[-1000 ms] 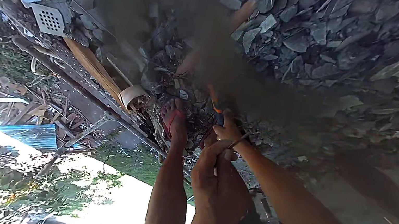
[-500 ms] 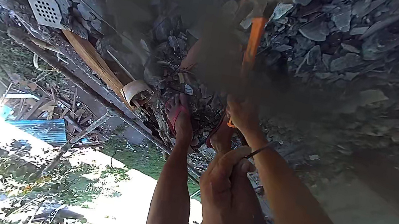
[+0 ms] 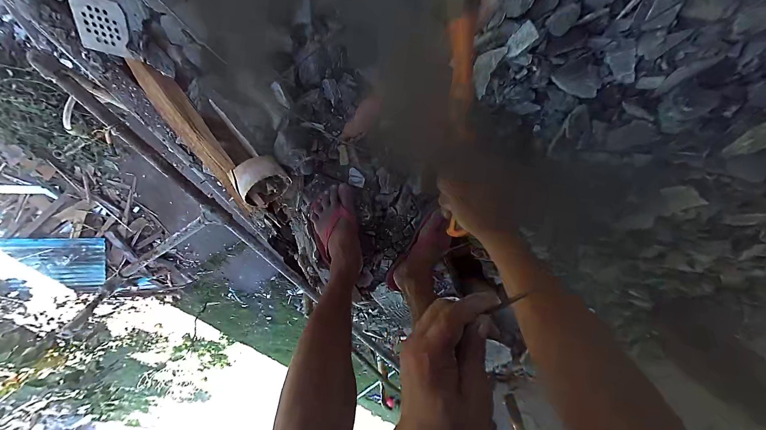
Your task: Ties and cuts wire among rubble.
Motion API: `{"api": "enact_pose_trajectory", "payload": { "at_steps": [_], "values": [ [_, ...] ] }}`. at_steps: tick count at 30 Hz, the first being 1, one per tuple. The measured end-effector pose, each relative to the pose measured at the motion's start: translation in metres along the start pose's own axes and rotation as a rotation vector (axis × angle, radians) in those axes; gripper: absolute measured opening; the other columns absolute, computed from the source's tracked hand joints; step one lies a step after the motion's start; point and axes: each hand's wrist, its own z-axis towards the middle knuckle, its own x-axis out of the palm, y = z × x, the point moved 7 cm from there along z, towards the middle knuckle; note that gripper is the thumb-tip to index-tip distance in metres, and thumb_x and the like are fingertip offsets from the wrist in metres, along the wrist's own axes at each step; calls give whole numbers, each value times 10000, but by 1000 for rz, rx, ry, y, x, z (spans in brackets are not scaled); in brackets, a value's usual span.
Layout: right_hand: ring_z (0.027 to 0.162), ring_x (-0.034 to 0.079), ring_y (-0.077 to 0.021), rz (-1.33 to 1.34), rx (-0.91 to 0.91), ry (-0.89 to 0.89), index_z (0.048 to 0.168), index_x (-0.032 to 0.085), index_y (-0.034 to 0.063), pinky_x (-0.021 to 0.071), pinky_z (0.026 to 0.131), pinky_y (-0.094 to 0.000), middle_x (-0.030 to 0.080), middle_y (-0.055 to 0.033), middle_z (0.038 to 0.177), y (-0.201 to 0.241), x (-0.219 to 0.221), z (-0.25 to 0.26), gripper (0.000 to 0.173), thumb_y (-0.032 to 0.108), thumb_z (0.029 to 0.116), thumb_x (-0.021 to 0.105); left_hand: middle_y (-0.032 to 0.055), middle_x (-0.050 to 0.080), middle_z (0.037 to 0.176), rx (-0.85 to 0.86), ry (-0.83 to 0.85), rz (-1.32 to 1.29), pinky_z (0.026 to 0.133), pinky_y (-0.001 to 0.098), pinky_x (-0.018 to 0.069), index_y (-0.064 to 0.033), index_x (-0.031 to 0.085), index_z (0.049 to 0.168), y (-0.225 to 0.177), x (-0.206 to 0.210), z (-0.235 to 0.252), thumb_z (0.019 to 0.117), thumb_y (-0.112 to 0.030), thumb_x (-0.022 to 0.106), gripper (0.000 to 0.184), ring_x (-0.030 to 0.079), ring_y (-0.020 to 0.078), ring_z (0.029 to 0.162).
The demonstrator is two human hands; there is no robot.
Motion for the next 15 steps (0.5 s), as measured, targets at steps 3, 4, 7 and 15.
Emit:
{"api": "enact_pose_trajectory", "payload": {
  "at_steps": [3, 4, 7, 15],
  "values": [
    [471, 550, -192, 123, -82, -135, 1133, 564, 72, 513, 431, -392, 558, -61, 667, -16, 23, 8, 248, 201, 929, 621, 50, 692, 903, 18, -32, 6, 687, 228, 584, 34, 713, 1148, -4, -8, 4, 1018, -26, 548, 219, 646, 80, 760],
    [531, 591, -251, 0, -34, -129, 1207, 568, 50, 533, 480, -454, 597, -123, 731, -51, 33, 3, 324, 224, 944, 648, 46, 688, 895, 24, -42, 0, 674, 223, 576, 31, 714, 1146, -5, -11, 6, 1019, -21, 540, 221, 637, 77, 745],
    [1002, 680, -416, -455, 250, 175, 1390, 542, 9, 549, 876, -623, 668, -272, 1134, -157, 42, -36, 527, 255, 944, 681, 46, 689, 896, 32, -51, -27, 662, 220, 573, 27, 709, 1147, -7, -11, 3, 1020, -14, 536, 219, 631, 75, 731],
    [546, 623, -255, -280, 233, 102, 1204, 604, 42, 559, 545, -477, 637, -147, 740, -86, -3, -19, 308, 257, 985, 629, 57, 704, 935, 41, -19, -10, 762, 236, 595, 21, 725, 1141, 3, 10, -15, 1016, -60, 582, 207, 670, 84, 826]
  ]
}}
